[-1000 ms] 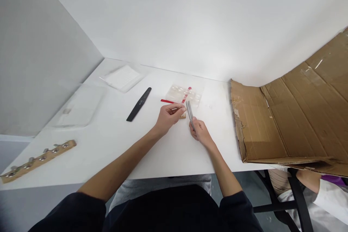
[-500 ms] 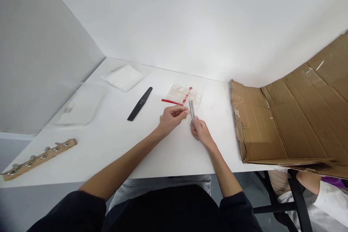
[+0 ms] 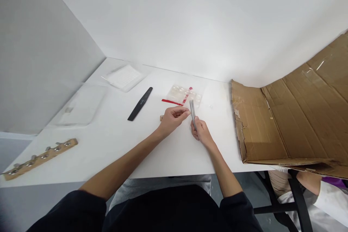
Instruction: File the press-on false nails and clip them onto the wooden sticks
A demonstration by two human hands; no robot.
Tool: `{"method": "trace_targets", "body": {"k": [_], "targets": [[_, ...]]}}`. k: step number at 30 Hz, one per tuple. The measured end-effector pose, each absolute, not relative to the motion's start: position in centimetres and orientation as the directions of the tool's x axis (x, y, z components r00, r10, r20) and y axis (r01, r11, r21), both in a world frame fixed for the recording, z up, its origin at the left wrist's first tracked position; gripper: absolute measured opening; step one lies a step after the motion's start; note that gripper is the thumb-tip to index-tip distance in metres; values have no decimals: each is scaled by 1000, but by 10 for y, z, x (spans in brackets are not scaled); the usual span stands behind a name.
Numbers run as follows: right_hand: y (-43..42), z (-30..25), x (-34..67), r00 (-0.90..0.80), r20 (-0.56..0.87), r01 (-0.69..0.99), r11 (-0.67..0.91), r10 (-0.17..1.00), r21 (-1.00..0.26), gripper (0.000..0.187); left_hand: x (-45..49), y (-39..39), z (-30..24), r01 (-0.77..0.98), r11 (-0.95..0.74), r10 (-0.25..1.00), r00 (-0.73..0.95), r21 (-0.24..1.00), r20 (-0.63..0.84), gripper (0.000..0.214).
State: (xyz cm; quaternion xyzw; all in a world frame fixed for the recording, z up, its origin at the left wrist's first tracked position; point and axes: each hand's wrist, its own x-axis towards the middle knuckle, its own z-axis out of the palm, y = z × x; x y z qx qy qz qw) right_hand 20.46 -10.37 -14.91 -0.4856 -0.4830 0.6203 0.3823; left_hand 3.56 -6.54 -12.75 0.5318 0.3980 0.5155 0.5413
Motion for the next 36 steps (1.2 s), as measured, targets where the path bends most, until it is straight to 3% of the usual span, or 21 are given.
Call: {"method": "trace_targets", "body": {"k": [7, 18, 25, 32, 36], "targets": [[-105, -146, 203, -263, -243, 30, -244, 934, -969, 68, 28, -60, -116, -220, 0, 997, 78, 975, 17, 28], [-104, -149, 206, -221, -229, -9, -237, 948, -971, 67, 39, -67, -134, -119, -89, 978, 179, 989, 109, 24], [-105, -144, 201, -243, -233, 30, -232, 942, -972, 69, 32, -62, -120, -224, 15, 995, 100, 974, 8, 29], [-105, -145, 203, -242, -226, 30, -226, 943, -974, 68, 32, -63, -130, -124, -147, 978, 127, 981, 163, 23], [-104, -146, 203, -245, -221, 18, -224, 944, -975, 68, 32, -64, -128, -109, -135, 981, 125, 985, 149, 22]]}}
